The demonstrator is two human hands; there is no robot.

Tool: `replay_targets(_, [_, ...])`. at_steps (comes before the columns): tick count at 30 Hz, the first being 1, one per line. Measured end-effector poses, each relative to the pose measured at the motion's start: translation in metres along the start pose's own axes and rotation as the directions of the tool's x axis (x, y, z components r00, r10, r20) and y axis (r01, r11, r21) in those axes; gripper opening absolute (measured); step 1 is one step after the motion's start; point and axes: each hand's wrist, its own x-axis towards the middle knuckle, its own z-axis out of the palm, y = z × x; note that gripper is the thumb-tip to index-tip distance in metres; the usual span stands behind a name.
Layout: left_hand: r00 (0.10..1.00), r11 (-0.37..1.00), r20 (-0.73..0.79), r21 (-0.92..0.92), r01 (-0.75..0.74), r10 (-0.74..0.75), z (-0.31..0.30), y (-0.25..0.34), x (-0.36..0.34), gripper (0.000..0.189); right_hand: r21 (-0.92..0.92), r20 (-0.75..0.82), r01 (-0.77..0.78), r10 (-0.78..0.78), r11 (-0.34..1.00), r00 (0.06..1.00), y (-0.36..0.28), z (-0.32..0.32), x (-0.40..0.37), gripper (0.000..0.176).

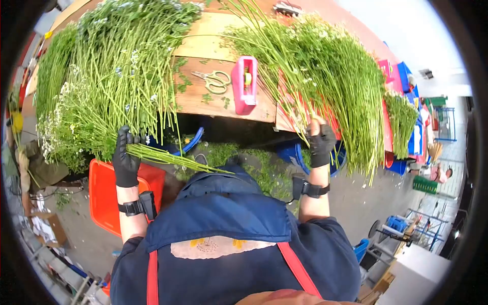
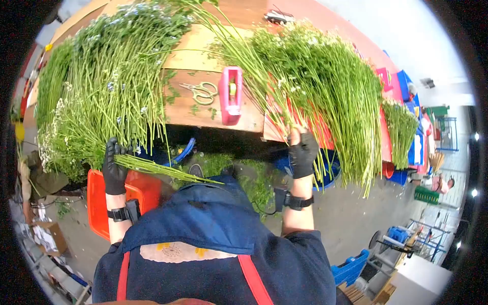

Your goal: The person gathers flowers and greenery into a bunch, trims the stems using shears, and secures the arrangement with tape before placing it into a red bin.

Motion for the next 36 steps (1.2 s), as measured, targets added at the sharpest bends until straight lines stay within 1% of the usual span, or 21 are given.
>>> replay_targets(2, [1.000, 0.998, -0.023, 0.056, 0.005, -0.003, 0.014, -0.007, 0.005, 0.021, 0.079, 0.002, -0.053, 0.053, 0.995, 0.999, -0.020, -0.039, 0.016, 0.013])
replay_targets(6, [1.000, 0.986, 0.002, 0.168, 0.016, -0.017, 0.035, -0.031, 0.007, 0.020, 0.008, -0.112, 0.077, -0.075, 0.997, 0.991, -0.024, -0.130, 0.058, 0.018])
replay_targets(8, [0.999, 0.973, 0.042, 0.229, 0.016, -0.027, 0.044, -0.046, 0.005, 0.020, 0.201, -0.214, 0.031, 0.013, 0.979, 0.977, -0.047, -0.156, 0.075, 0.019])
replay_targets(9, [0.996, 0.969, 0.073, 0.244, 0.038, -0.058, 0.051, -0.050, 0.003, 0.021, 0.110, -0.195, -0.022, 0.043, 0.994, 0.980, -0.048, -0.172, 0.083, 0.019])
replay_targets(10, [0.996, 0.922, 0.085, 0.387, -0.022, -0.012, 0.060, -0.054, -0.002, 0.021, 0.016, -0.182, -0.071, 0.073, 0.997, 0.981, -0.047, -0.185, 0.089, 0.020])
replay_targets(12, [0.988, 0.762, 0.138, 0.631, -0.145, 0.073, 0.080, -0.066, -0.014, 0.022, 0.055, -0.193, -0.040, 0.050, 0.998, 0.980, -0.038, -0.183, 0.092, 0.019])
replay_targets(13, [0.996, 0.947, -0.079, 0.315, 0.069, -0.046, 0.091, -0.066, -0.015, 0.023, 0.029, -0.167, -0.079, 0.083, 0.996, 0.983, -0.020, -0.178, 0.091, 0.019])
replay_targets(14, [0.994, 0.936, -0.109, 0.346, 0.061, -0.024, 0.101, -0.069, -0.017, 0.024, 0.151, -0.109, -0.164, 0.181, 0.975, 0.977, 0.008, -0.172, 0.087, 0.020])
replay_targets(15, [0.999, 0.949, -0.032, 0.311, 0.050, -0.042, 0.099, -0.072, -0.016, 0.024, 0.034, -0.167, -0.034, 0.039, 0.999, 0.985, 0.045, -0.151, 0.081, 0.021])
replay_targets(16, [0.998, 0.961, 0.044, 0.273, 0.041, -0.055, 0.096, -0.073, -0.013, 0.024, -0.116, -0.126, -0.008, -0.006, 0.993, 0.992, 0.062, -0.132, 0.071, 0.020])
replay_targets(17, [0.993, 0.964, 0.104, 0.265, 0.019, -0.049, 0.103, -0.074, -0.015, 0.023, 0.090, -0.077, -0.029, 0.036, 0.996, 0.996, 0.087, -0.109, 0.061, 0.019])
replay_targets(18, [0.991, 0.965, 0.131, 0.264, 0.004, -0.040, 0.106, -0.074, -0.016, 0.022, -0.184, -0.044, 0.042, -0.051, 0.982, 0.998, 0.075, -0.096, 0.058, 0.018])
replay_targets(19, [0.999, 0.941, 0.049, 0.338, -0.033, 0.018, 0.113, -0.074, -0.020, 0.021, -0.411, 0.050, 0.130, -0.120, 0.902, 0.991, 0.107, -0.086, 0.052, 0.019])
replay_targets(20, [0.996, 0.909, -0.028, 0.412, -0.066, 0.085, 0.117, -0.073, -0.023, 0.021, -0.504, 0.115, 0.174, -0.134, 0.846, 0.984, 0.123, -0.082, 0.051, 0.020])
replay_targets(21, [0.996, 0.961, 0.090, 0.274, -0.040, 0.016, 0.103, -0.070, -0.016, 0.021, -0.485, 0.014, 0.210, -0.232, 0.849, 0.973, 0.120, -0.081, 0.052, 0.018])
replay_targets(22, [0.996, 0.913, 0.064, 0.400, -0.078, 0.056, 0.109, -0.065, -0.022, 0.022, -0.472, -0.088, 0.247, -0.324, 0.846, 0.942, 0.118, -0.082, 0.053, 0.017])
replay_targets(25, [0.992, 0.923, 0.079, 0.366, -0.119, 0.096, 0.093, -0.061, -0.019, 0.024, -0.530, -0.110, -0.003, -0.066, 0.848, 0.992, 0.134, -0.122, 0.057, 0.018])
replay_targets(28, [0.988, 0.882, 0.051, 0.446, -0.155, 0.148, 0.070, -0.055, -0.012, 0.024, -0.614, -0.185, -0.099, -0.020, 0.783, 0.983, 0.173, -0.160, 0.059, 0.015])
replay_targets(31, [0.994, 0.951, -0.053, 0.303, -0.070, 0.090, 0.089, -0.051, -0.023, 0.023, -0.750, -0.113, -0.038, -0.071, 0.661, 0.991, 0.184, -0.170, 0.067, 0.018])
replay_targets(34, [0.978, 0.920, -0.115, 0.373, -0.120, 0.175, 0.123, -0.051, -0.038, 0.024, -0.862, -0.034, -0.015, -0.028, 0.506, 0.999, 0.173, -0.157, 0.084, 0.021])
replay_targets(36, [0.971, 0.874, -0.010, 0.439, -0.210, 0.239, 0.112, -0.045, -0.038, 0.025, -0.924, 0.002, -0.010, 0.031, 0.382, 1.000, 0.167, -0.145, 0.095, 0.024])
